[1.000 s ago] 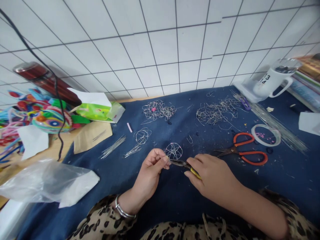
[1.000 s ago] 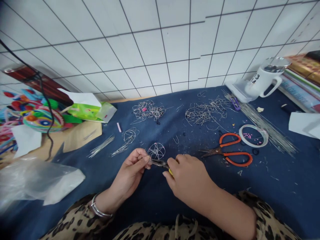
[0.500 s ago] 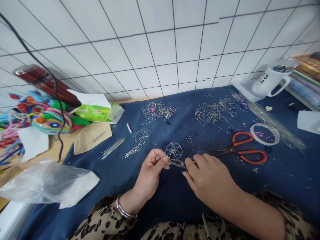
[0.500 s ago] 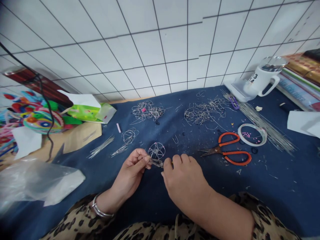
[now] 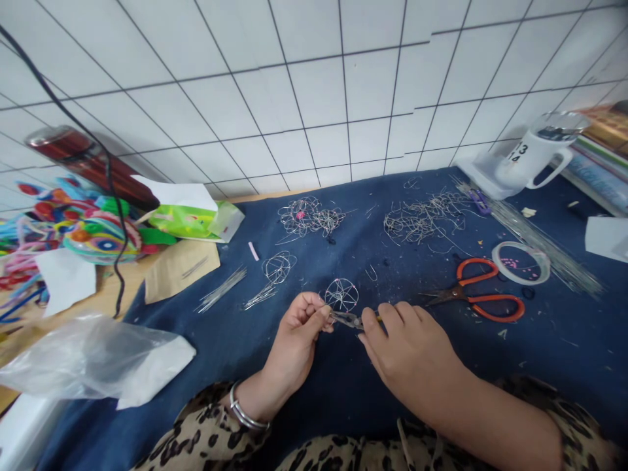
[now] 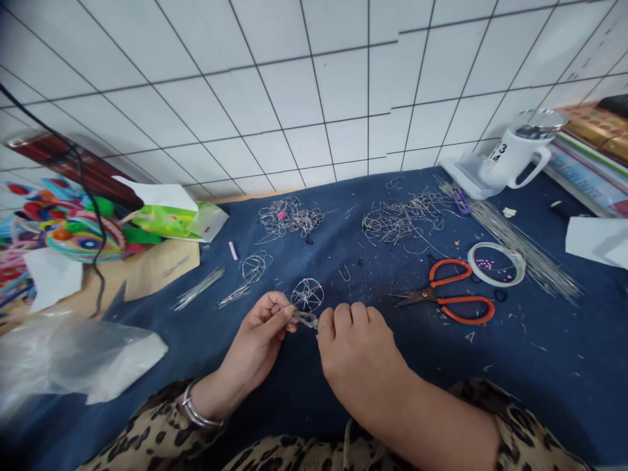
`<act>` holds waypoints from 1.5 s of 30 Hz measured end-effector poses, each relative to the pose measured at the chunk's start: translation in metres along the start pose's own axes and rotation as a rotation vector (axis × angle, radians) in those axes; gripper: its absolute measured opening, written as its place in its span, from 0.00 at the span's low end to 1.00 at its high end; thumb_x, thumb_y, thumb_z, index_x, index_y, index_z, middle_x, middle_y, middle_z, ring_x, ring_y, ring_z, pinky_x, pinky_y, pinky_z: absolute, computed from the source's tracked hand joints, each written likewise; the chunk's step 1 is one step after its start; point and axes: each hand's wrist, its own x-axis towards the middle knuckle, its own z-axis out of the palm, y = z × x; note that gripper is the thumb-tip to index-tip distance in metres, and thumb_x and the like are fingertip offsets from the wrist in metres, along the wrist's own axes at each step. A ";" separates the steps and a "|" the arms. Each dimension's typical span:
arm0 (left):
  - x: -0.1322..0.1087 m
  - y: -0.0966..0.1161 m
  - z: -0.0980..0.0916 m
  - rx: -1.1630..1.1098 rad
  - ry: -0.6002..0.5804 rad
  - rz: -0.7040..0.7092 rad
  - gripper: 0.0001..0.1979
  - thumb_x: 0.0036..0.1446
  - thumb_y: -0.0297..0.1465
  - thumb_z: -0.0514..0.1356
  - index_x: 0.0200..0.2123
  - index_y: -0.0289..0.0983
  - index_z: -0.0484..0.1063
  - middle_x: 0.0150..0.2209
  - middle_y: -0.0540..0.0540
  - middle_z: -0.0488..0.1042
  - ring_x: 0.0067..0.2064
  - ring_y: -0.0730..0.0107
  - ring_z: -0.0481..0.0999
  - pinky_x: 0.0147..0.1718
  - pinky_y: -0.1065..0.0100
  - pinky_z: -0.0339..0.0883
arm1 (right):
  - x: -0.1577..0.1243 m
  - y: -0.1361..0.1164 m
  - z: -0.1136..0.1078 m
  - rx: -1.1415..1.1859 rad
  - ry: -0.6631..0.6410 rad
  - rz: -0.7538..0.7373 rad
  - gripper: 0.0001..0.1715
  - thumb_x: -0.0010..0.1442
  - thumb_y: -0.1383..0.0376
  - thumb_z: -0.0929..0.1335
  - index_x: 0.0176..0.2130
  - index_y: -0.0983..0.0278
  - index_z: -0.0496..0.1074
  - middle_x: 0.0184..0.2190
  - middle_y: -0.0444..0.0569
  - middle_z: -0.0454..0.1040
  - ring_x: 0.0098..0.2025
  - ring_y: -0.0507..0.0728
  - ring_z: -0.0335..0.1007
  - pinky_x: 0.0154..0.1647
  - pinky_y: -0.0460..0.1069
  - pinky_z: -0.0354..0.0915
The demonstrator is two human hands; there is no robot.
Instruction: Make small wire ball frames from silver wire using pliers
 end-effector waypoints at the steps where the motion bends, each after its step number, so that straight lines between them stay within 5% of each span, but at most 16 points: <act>1: 0.000 0.000 0.000 -0.002 0.001 0.001 0.04 0.53 0.28 0.61 0.32 0.36 0.67 0.24 0.53 0.68 0.26 0.77 0.66 0.29 0.75 0.61 | 0.000 0.000 0.000 0.003 -0.001 -0.001 0.13 0.59 0.67 0.62 0.44 0.66 0.69 0.30 0.52 0.69 0.32 0.59 0.61 0.30 0.53 0.53; 20: 0.001 0.000 -0.004 0.038 -0.045 0.003 0.02 0.55 0.27 0.59 0.33 0.36 0.67 0.26 0.51 0.70 0.28 0.76 0.67 0.29 0.75 0.61 | 0.004 0.010 0.006 0.068 -0.047 -0.036 0.08 0.59 0.67 0.63 0.40 0.64 0.69 0.29 0.48 0.68 0.31 0.58 0.62 0.30 0.52 0.53; 45: 0.001 0.002 -0.009 -0.004 -0.172 0.036 0.02 0.58 0.26 0.56 0.35 0.36 0.64 0.27 0.51 0.67 0.29 0.76 0.65 0.31 0.73 0.60 | 0.019 0.042 0.015 0.713 -0.315 -0.018 0.13 0.61 0.61 0.61 0.30 0.63 0.69 0.25 0.41 0.68 0.29 0.49 0.65 0.31 0.44 0.56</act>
